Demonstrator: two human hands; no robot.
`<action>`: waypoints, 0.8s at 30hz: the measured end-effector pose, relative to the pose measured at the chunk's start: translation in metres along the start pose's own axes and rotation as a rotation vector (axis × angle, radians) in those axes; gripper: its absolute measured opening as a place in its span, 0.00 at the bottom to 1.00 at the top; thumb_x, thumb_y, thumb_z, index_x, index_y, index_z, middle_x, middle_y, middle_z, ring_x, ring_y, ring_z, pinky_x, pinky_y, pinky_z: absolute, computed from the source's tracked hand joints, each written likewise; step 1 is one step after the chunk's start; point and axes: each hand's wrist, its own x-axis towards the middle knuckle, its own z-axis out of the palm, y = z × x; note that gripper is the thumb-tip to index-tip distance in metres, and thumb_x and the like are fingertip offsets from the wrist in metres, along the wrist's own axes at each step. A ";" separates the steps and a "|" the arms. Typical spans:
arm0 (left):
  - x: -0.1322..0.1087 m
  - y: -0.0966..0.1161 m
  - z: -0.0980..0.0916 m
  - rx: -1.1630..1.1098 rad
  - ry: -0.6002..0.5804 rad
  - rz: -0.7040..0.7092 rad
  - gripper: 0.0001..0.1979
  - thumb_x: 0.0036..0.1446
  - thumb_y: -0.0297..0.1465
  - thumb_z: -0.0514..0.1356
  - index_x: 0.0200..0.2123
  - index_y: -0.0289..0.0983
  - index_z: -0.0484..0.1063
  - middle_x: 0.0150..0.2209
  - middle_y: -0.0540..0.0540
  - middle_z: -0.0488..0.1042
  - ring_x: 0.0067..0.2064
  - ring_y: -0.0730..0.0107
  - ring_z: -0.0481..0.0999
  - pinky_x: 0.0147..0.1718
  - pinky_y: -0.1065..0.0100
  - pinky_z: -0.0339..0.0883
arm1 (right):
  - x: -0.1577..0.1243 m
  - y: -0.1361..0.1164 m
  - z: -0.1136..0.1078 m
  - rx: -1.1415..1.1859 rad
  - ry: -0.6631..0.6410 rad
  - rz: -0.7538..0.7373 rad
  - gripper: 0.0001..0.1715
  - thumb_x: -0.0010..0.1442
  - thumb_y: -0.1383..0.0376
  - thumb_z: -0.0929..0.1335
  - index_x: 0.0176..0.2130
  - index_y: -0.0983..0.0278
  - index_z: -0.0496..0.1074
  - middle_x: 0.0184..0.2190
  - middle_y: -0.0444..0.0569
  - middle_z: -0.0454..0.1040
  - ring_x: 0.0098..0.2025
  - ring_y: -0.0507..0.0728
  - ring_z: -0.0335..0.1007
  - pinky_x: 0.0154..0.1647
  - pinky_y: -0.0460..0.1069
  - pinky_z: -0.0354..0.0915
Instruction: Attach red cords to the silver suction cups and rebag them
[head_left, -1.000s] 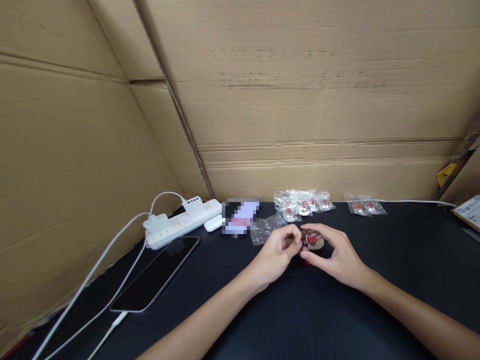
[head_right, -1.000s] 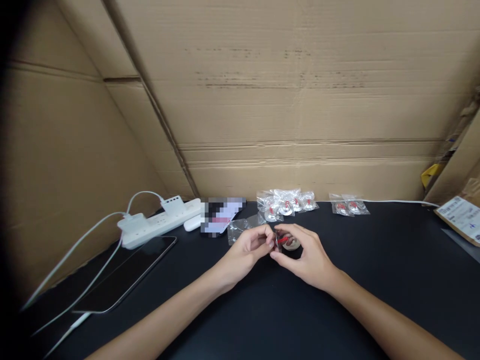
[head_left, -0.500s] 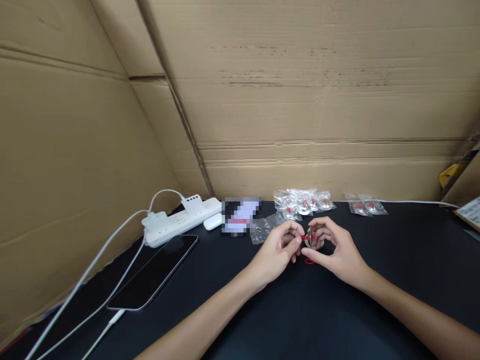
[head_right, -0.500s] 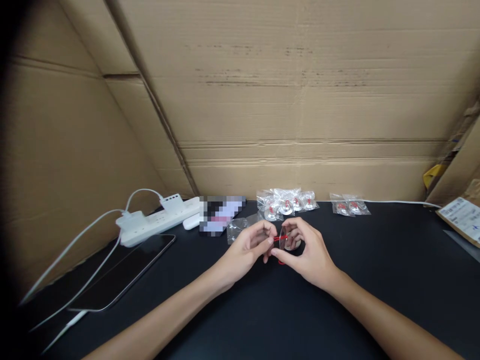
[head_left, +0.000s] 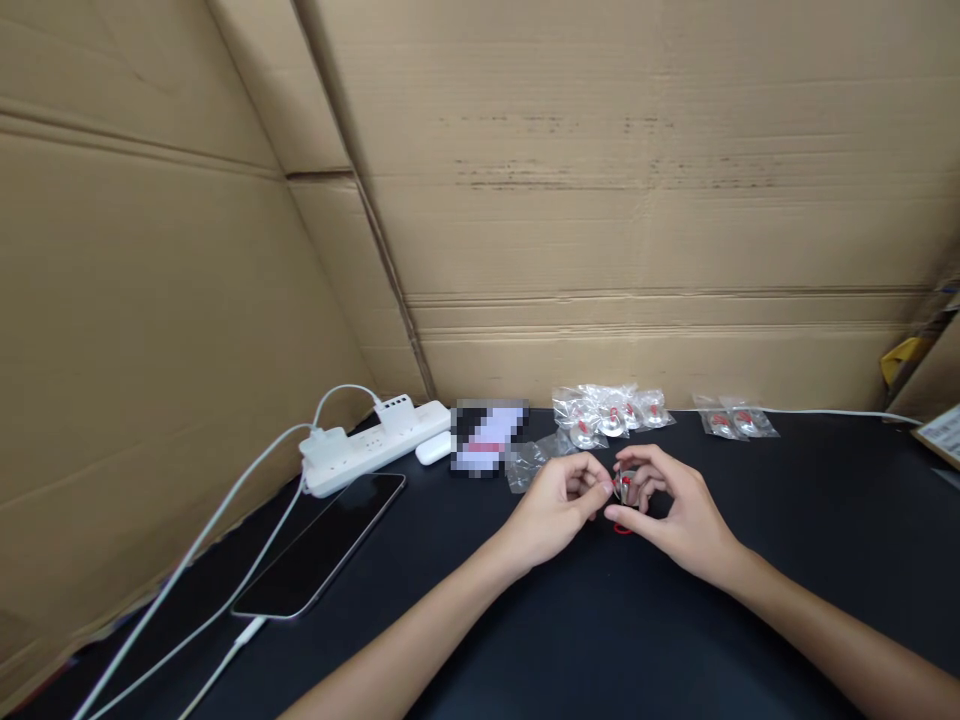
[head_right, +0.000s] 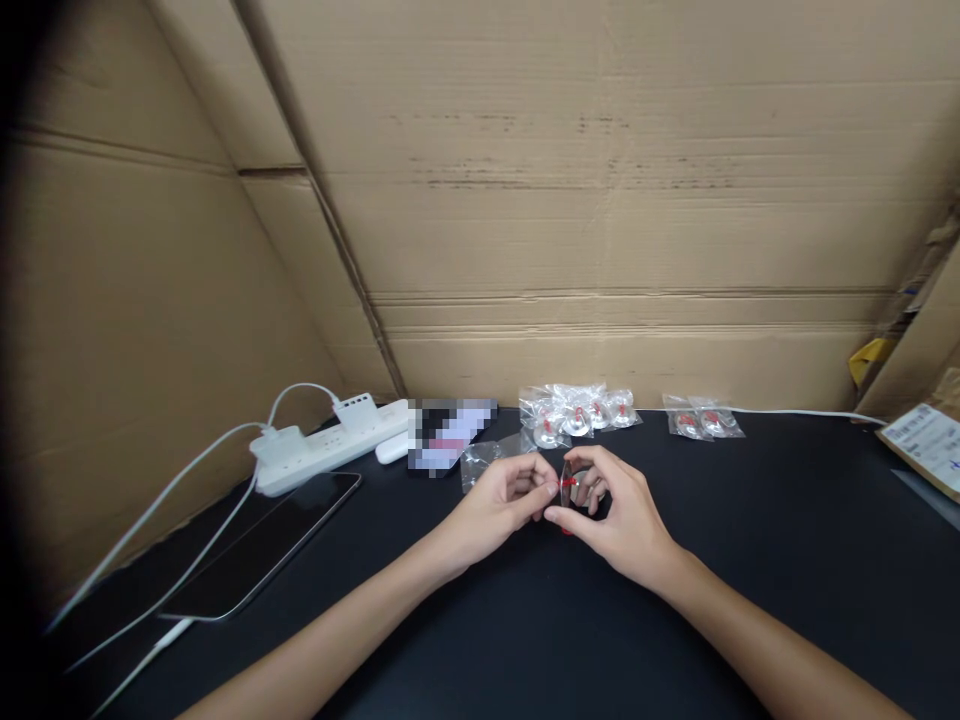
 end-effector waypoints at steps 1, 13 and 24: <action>0.000 0.000 0.000 -0.001 0.001 -0.002 0.09 0.59 0.34 0.61 0.30 0.34 0.69 0.27 0.51 0.68 0.26 0.76 0.66 0.26 0.72 0.60 | 0.000 0.000 0.000 -0.003 0.002 0.002 0.27 0.53 0.59 0.76 0.50 0.60 0.67 0.31 0.44 0.72 0.28 0.53 0.70 0.31 0.49 0.71; 0.002 -0.005 -0.004 0.084 0.008 0.002 0.10 0.59 0.35 0.60 0.30 0.35 0.69 0.26 0.51 0.67 0.25 0.75 0.65 0.26 0.71 0.60 | 0.001 -0.005 -0.001 -0.009 0.000 0.036 0.25 0.53 0.60 0.75 0.48 0.61 0.67 0.29 0.42 0.71 0.27 0.52 0.69 0.30 0.48 0.69; 0.004 -0.004 -0.010 0.137 0.057 -0.006 0.13 0.58 0.39 0.60 0.29 0.35 0.68 0.26 0.51 0.67 0.25 0.74 0.65 0.26 0.71 0.60 | 0.002 -0.002 -0.001 -0.058 0.051 0.064 0.23 0.53 0.60 0.75 0.47 0.61 0.69 0.26 0.41 0.69 0.25 0.51 0.64 0.26 0.47 0.65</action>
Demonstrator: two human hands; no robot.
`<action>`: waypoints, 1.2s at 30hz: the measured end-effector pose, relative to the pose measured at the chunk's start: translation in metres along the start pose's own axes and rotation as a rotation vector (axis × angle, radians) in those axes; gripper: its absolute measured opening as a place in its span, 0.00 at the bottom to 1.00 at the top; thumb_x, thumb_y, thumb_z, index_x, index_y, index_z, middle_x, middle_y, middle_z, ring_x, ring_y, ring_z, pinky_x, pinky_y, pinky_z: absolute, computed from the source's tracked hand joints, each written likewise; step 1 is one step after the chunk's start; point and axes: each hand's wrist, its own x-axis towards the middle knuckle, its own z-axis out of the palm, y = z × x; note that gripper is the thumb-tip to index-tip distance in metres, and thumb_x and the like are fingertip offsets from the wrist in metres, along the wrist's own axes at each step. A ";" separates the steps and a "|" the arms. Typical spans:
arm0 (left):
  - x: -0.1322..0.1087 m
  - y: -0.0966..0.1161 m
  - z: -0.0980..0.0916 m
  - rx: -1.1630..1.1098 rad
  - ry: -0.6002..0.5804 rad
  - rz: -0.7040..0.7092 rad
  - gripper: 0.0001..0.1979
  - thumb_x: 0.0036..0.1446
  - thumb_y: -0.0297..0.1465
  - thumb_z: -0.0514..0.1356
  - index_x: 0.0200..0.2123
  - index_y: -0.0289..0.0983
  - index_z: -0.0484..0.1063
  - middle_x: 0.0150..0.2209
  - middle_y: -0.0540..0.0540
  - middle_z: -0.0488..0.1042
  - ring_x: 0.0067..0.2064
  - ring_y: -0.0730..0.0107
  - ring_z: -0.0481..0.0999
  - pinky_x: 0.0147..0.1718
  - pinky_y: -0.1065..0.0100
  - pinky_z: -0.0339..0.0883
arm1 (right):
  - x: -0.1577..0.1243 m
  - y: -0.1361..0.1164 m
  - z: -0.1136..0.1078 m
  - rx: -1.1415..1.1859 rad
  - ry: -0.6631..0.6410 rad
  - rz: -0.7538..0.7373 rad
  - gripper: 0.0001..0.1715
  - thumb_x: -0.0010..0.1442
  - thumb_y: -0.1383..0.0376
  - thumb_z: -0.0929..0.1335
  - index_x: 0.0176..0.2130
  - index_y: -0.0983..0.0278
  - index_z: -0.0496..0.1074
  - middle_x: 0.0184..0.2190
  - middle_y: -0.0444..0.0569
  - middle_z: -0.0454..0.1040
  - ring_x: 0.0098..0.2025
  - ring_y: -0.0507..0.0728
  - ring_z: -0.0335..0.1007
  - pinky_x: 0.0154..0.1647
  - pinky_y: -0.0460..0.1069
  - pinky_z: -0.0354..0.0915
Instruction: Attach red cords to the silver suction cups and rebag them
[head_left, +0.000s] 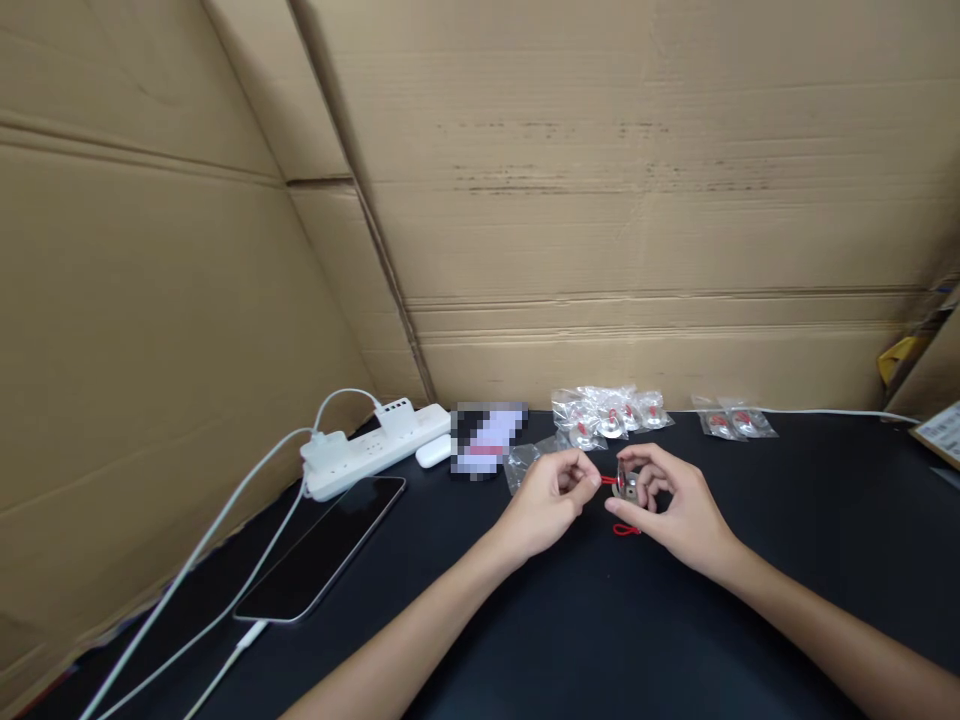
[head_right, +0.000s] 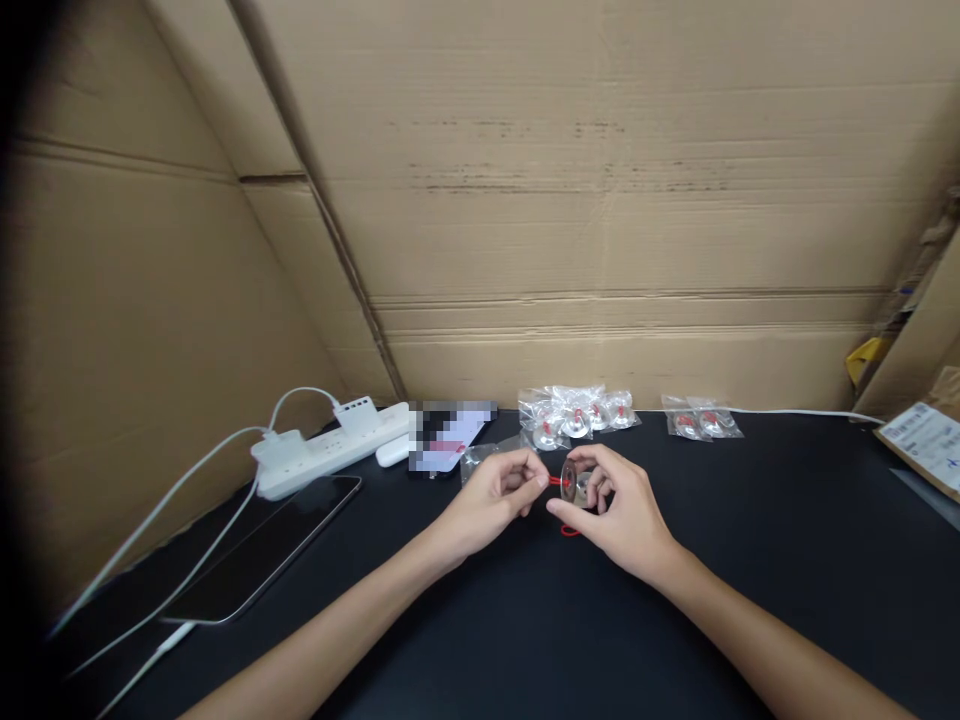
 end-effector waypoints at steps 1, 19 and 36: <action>0.000 0.001 0.000 0.020 0.009 0.022 0.12 0.59 0.39 0.59 0.30 0.35 0.68 0.27 0.51 0.68 0.26 0.74 0.66 0.27 0.70 0.61 | 0.000 0.000 0.000 -0.025 0.008 -0.028 0.24 0.53 0.59 0.75 0.48 0.60 0.69 0.27 0.42 0.69 0.25 0.52 0.64 0.26 0.48 0.65; 0.003 -0.005 -0.016 0.442 0.078 0.044 0.08 0.58 0.34 0.58 0.30 0.36 0.71 0.26 0.50 0.70 0.27 0.69 0.67 0.28 0.69 0.56 | 0.005 -0.003 -0.026 -0.350 -0.222 -0.235 0.09 0.65 0.63 0.65 0.36 0.61 0.74 0.27 0.45 0.69 0.26 0.52 0.65 0.29 0.48 0.62; -0.002 -0.018 -0.014 0.917 0.145 0.201 0.11 0.64 0.32 0.53 0.43 0.36 0.73 0.40 0.41 0.71 0.47 0.52 0.68 0.47 0.54 0.63 | 0.008 0.010 -0.024 -0.412 -0.156 -0.168 0.08 0.68 0.69 0.60 0.36 0.61 0.64 0.34 0.47 0.69 0.33 0.55 0.67 0.35 0.50 0.63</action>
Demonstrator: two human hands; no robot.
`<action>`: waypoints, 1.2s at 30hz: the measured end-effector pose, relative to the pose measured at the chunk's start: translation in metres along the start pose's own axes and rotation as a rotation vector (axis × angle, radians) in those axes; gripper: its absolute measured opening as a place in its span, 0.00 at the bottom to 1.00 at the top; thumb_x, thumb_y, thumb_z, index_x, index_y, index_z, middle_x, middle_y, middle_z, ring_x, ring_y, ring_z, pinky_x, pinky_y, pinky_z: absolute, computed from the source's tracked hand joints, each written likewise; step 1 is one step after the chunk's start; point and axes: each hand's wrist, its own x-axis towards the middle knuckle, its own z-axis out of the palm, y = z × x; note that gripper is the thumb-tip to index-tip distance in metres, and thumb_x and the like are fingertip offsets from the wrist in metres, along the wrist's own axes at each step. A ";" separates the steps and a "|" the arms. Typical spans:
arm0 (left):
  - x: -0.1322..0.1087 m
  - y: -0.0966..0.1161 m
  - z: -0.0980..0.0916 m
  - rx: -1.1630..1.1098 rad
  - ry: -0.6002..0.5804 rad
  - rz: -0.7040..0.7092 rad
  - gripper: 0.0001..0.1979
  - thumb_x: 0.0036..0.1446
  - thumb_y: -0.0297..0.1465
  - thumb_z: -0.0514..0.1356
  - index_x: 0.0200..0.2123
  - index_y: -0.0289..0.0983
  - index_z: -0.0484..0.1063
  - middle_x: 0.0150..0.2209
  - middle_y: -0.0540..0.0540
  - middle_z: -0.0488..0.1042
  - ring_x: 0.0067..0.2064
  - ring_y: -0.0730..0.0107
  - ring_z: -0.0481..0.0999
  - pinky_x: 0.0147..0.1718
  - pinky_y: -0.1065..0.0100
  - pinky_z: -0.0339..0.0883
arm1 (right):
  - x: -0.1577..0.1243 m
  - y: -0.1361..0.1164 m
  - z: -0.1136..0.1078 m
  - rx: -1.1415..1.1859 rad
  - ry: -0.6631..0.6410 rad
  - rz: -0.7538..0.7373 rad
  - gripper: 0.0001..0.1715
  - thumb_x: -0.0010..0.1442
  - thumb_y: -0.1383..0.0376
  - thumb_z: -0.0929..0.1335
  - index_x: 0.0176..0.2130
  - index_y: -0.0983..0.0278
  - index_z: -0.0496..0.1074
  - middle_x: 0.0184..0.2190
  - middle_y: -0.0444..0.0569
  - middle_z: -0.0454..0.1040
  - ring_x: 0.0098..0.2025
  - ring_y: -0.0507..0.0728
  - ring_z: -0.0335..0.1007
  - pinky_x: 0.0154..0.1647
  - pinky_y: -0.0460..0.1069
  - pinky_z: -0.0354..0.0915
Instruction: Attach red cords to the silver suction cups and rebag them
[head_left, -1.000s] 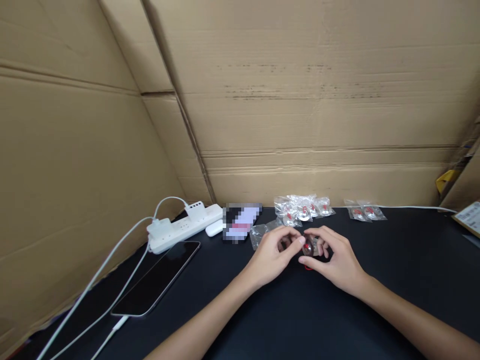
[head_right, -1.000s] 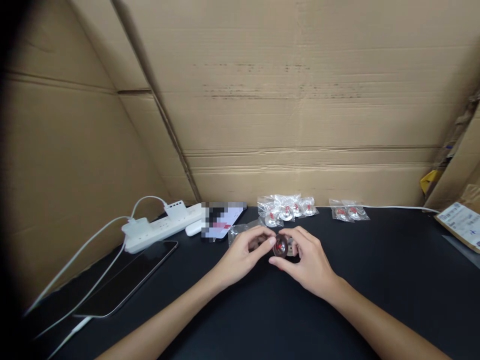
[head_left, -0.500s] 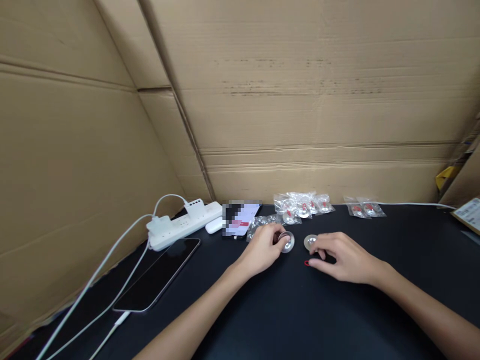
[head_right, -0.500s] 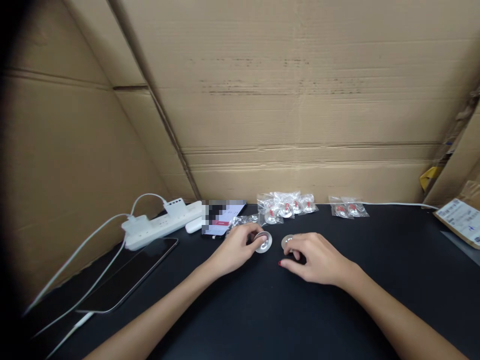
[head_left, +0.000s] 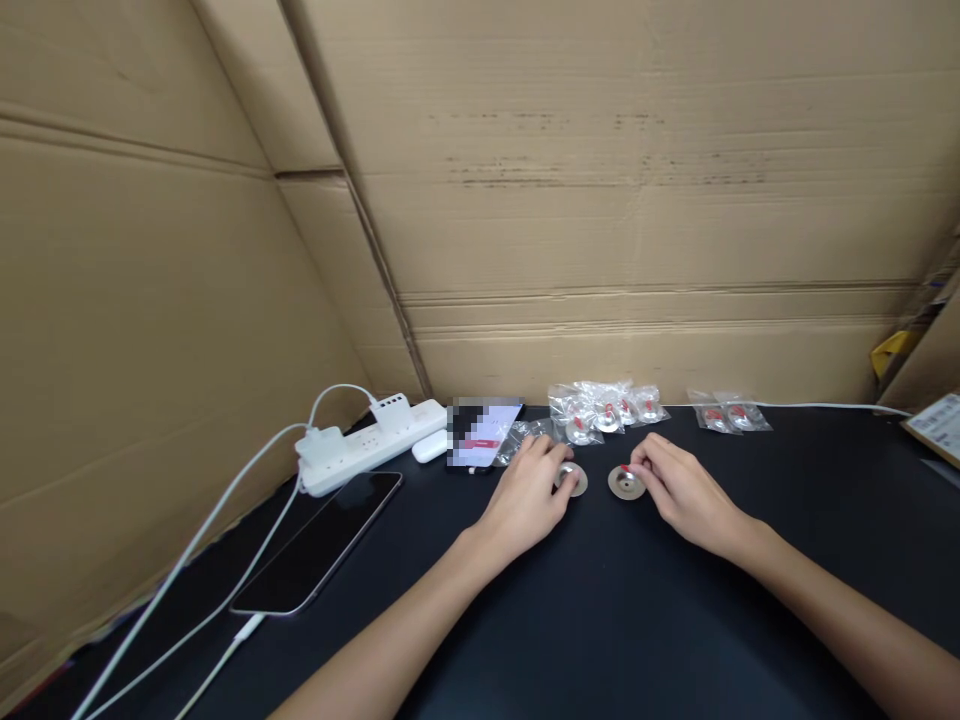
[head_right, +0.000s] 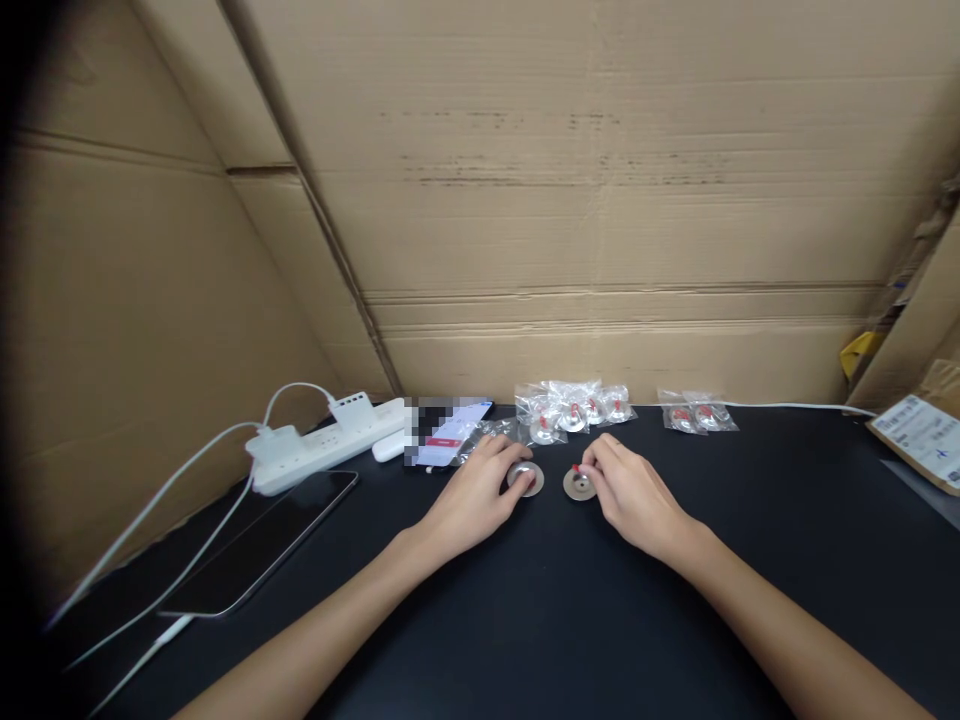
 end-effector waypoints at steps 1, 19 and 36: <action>0.000 0.001 0.000 0.018 0.014 0.010 0.12 0.64 0.32 0.53 0.44 0.35 0.73 0.41 0.40 0.70 0.47 0.52 0.67 0.47 0.54 0.64 | 0.000 0.003 0.001 -0.002 0.013 0.009 0.07 0.68 0.69 0.61 0.36 0.61 0.65 0.34 0.47 0.69 0.34 0.55 0.68 0.35 0.50 0.63; -0.007 0.030 -0.015 0.038 -0.001 0.159 0.13 0.64 0.34 0.55 0.47 0.35 0.73 0.42 0.40 0.70 0.48 0.54 0.65 0.49 0.55 0.64 | -0.001 -0.003 0.013 -0.039 -0.097 0.006 0.10 0.67 0.73 0.59 0.34 0.62 0.61 0.34 0.49 0.67 0.37 0.57 0.66 0.38 0.52 0.66; -0.003 0.034 -0.012 -0.605 -0.014 -0.158 0.02 0.58 0.27 0.57 0.36 0.36 0.68 0.28 0.50 0.73 0.29 0.70 0.72 0.28 0.69 0.64 | -0.002 -0.007 0.007 0.254 0.318 0.063 0.05 0.66 0.65 0.64 0.43 0.63 0.67 0.32 0.46 0.73 0.29 0.53 0.72 0.33 0.48 0.69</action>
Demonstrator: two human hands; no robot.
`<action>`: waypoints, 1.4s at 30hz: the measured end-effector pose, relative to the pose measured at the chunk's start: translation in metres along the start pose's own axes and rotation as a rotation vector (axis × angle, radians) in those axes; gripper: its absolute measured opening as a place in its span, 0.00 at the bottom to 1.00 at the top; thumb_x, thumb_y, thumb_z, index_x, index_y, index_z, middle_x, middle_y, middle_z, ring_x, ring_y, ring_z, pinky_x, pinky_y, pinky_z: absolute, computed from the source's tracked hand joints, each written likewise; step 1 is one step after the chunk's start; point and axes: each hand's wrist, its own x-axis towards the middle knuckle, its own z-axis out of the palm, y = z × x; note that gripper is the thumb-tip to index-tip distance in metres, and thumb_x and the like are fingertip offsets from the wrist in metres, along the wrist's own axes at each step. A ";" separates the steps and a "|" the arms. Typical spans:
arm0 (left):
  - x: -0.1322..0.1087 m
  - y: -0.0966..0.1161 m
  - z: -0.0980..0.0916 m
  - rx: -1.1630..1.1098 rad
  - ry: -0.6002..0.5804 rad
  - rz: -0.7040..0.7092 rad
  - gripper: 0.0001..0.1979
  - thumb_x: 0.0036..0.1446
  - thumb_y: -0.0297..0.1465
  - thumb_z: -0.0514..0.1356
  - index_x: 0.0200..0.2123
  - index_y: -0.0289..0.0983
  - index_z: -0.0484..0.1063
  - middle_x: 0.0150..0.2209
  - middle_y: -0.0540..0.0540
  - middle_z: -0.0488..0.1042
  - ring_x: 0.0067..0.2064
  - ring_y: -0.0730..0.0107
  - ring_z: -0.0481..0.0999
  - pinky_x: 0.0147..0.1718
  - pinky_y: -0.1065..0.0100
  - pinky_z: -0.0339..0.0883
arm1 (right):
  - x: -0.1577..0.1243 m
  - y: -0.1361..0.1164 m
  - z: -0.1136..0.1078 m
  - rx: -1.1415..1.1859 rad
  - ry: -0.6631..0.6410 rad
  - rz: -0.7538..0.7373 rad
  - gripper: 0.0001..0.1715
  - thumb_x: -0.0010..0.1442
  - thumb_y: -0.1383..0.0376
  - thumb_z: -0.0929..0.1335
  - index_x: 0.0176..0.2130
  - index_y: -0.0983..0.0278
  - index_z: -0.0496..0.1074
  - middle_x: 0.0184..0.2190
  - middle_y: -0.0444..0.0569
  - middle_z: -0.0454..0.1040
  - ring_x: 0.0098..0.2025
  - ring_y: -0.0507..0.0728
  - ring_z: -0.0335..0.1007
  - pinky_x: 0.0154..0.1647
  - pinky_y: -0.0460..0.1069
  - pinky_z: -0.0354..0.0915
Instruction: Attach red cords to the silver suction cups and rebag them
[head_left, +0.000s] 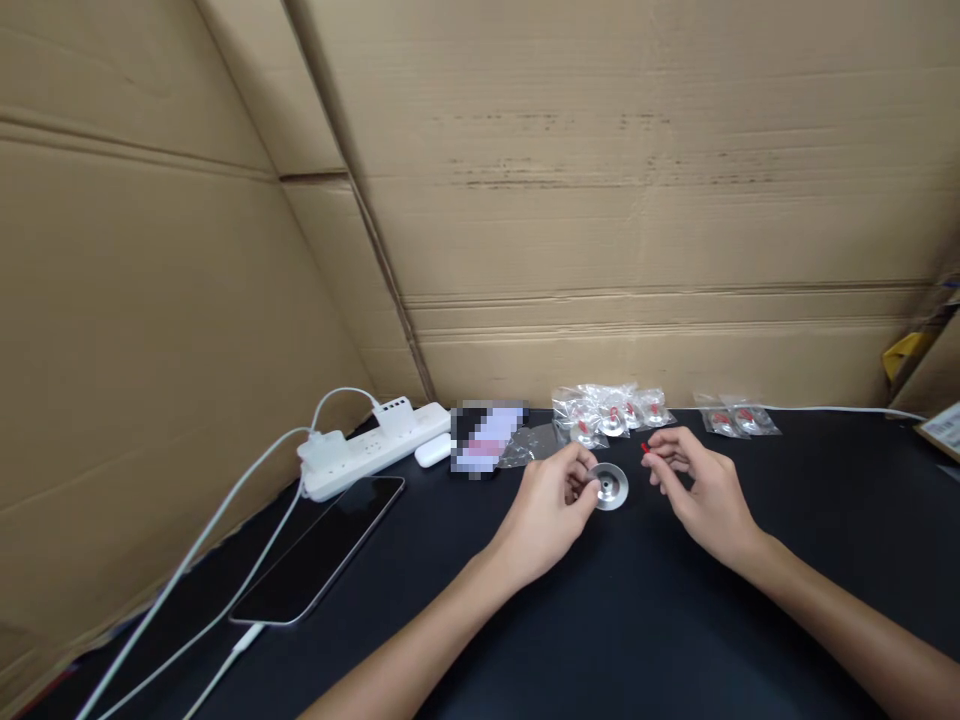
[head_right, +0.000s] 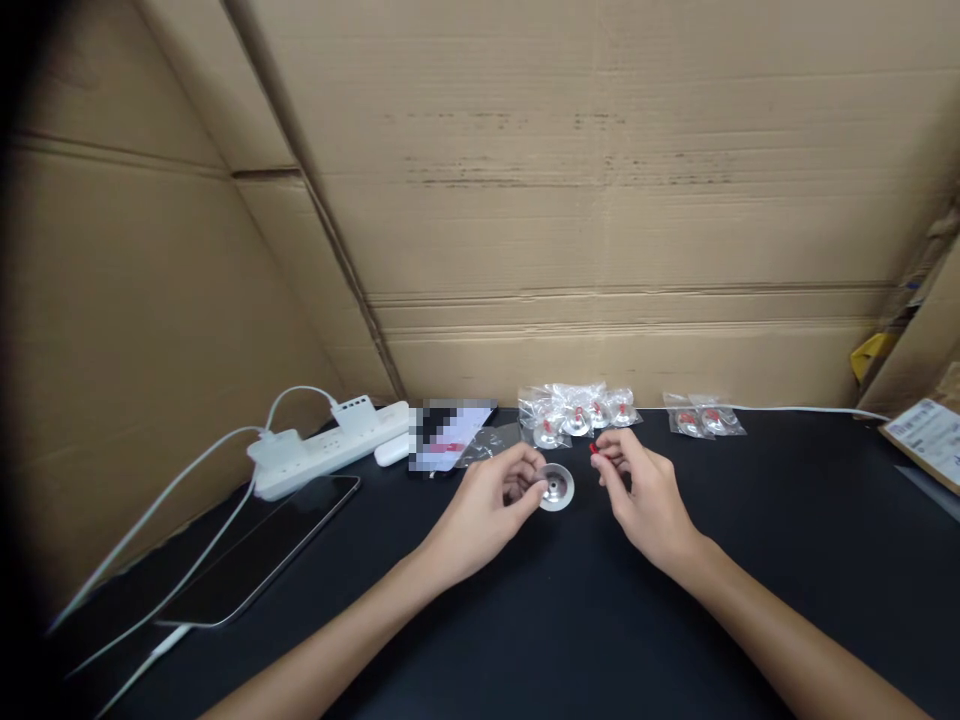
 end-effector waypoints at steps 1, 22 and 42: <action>0.001 -0.002 0.001 -0.084 0.003 -0.046 0.04 0.58 0.28 0.58 0.37 0.36 0.69 0.28 0.50 0.73 0.28 0.69 0.73 0.27 0.69 0.65 | 0.000 -0.001 0.000 0.005 0.002 -0.009 0.06 0.66 0.65 0.65 0.45 0.63 0.68 0.32 0.47 0.74 0.29 0.53 0.72 0.33 0.48 0.69; 0.000 0.001 0.009 -0.771 -0.103 -0.240 0.18 0.48 0.32 0.71 0.43 0.30 0.76 0.37 0.40 0.80 0.33 0.64 0.81 0.40 0.60 0.76 | -0.006 -0.004 0.010 -0.130 -0.146 -0.232 0.08 0.68 0.70 0.61 0.42 0.63 0.69 0.36 0.51 0.70 0.38 0.57 0.68 0.41 0.52 0.66; 0.000 -0.002 0.009 -0.710 -0.118 -0.172 0.15 0.51 0.34 0.69 0.40 0.30 0.78 0.36 0.40 0.80 0.37 0.60 0.81 0.45 0.53 0.75 | -0.012 -0.010 0.014 -0.094 -0.074 -0.295 0.09 0.66 0.73 0.63 0.42 0.63 0.71 0.36 0.51 0.71 0.38 0.57 0.68 0.40 0.52 0.67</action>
